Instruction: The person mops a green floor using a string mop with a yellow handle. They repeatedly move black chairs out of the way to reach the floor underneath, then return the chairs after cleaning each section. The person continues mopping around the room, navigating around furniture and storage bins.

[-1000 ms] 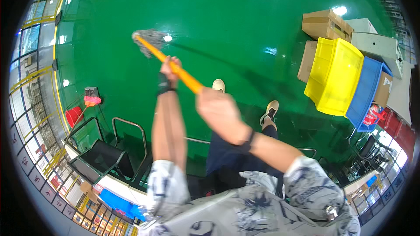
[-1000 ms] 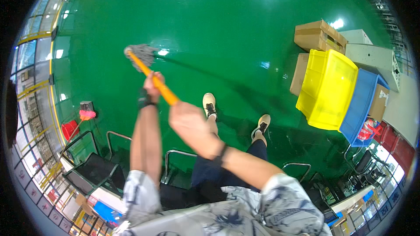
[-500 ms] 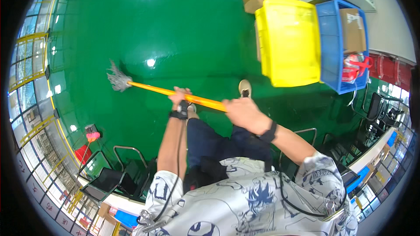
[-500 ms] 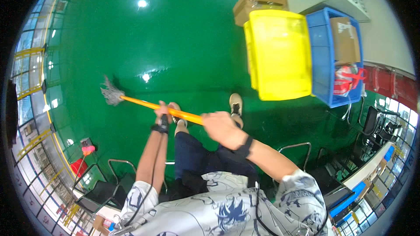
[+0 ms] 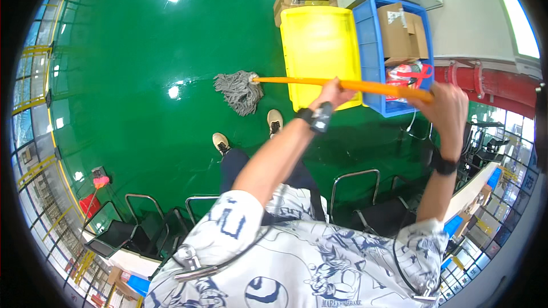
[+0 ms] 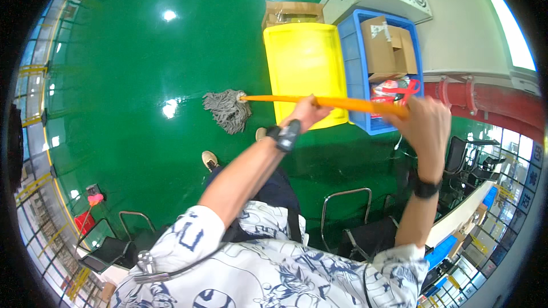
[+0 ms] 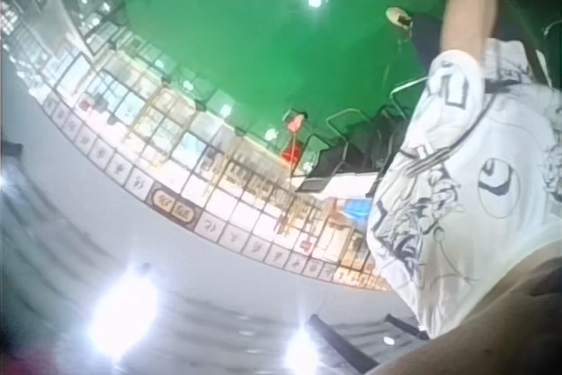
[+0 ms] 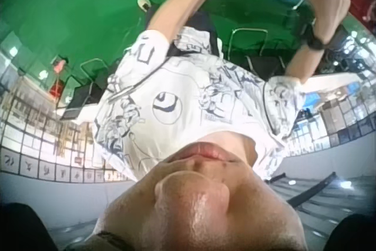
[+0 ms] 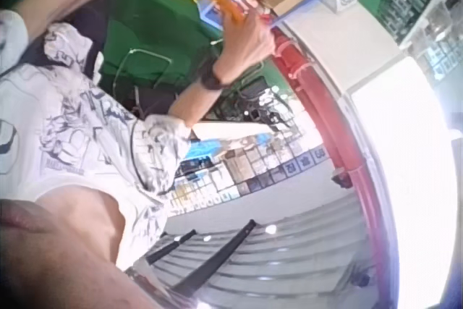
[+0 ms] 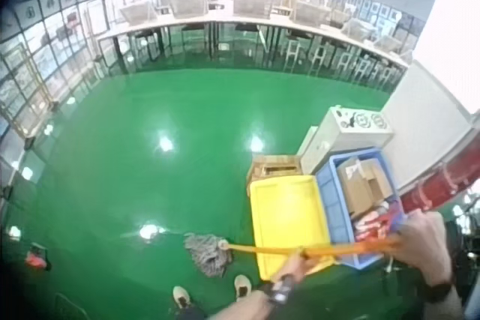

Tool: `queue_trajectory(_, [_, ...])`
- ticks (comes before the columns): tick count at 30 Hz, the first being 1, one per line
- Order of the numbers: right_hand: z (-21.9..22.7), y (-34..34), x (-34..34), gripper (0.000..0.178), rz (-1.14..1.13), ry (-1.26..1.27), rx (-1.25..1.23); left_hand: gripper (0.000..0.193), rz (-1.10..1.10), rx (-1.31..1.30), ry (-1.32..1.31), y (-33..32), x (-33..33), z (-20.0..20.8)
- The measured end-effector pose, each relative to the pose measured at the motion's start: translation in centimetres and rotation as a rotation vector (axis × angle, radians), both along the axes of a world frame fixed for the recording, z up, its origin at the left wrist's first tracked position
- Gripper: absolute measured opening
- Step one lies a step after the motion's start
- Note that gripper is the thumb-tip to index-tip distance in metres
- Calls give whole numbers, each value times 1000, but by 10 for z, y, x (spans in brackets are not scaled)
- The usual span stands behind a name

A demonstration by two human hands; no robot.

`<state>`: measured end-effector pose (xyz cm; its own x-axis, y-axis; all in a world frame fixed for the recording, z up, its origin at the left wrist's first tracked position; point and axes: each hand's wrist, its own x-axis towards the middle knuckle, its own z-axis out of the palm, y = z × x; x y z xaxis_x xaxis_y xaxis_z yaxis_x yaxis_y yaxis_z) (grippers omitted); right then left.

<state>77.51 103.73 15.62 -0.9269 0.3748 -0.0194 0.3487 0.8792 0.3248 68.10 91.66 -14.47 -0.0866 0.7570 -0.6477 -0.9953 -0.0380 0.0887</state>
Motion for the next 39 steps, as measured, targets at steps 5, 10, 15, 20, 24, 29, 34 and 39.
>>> queue_trajectory(5, [8, 44, -71, 50, -24, -57, -20, 47, 9, 21, 493, -214, -92, -20])
queue_trajectory(10, [21, 71, -118, 56, -36, -67, -151, 48, 569, -629, 574, -558, -81, -20])
queue_trajectory(15, [28, 58, -127, 58, -63, -64, -194, 41, 1476, -884, 40, -798, 104, -14])
queue_trajectory(20, [3, 30, -140, 58, 191, 130, 132, 35, 1334, -1102, -253, -802, 259, -12])
queue_trajectory(24, [-79, -75, -193, 58, 588, 35, -247, 40, 1382, -794, -258, -706, 327, -2])
queue_trajectory(29, [-213, -334, -217, 44, 1120, -454, -688, 38, 1086, -1083, -82, -613, 411, 39])
queue_trajectory(34, [-199, -618, -165, 46, 1601, -864, -862, 45, 1326, -1209, -253, -594, 508, 53])
queue_trajectory(39, [-156, -843, -113, 53, 1926, -614, -916, 55, 1854, -1325, -397, -594, 534, 62])
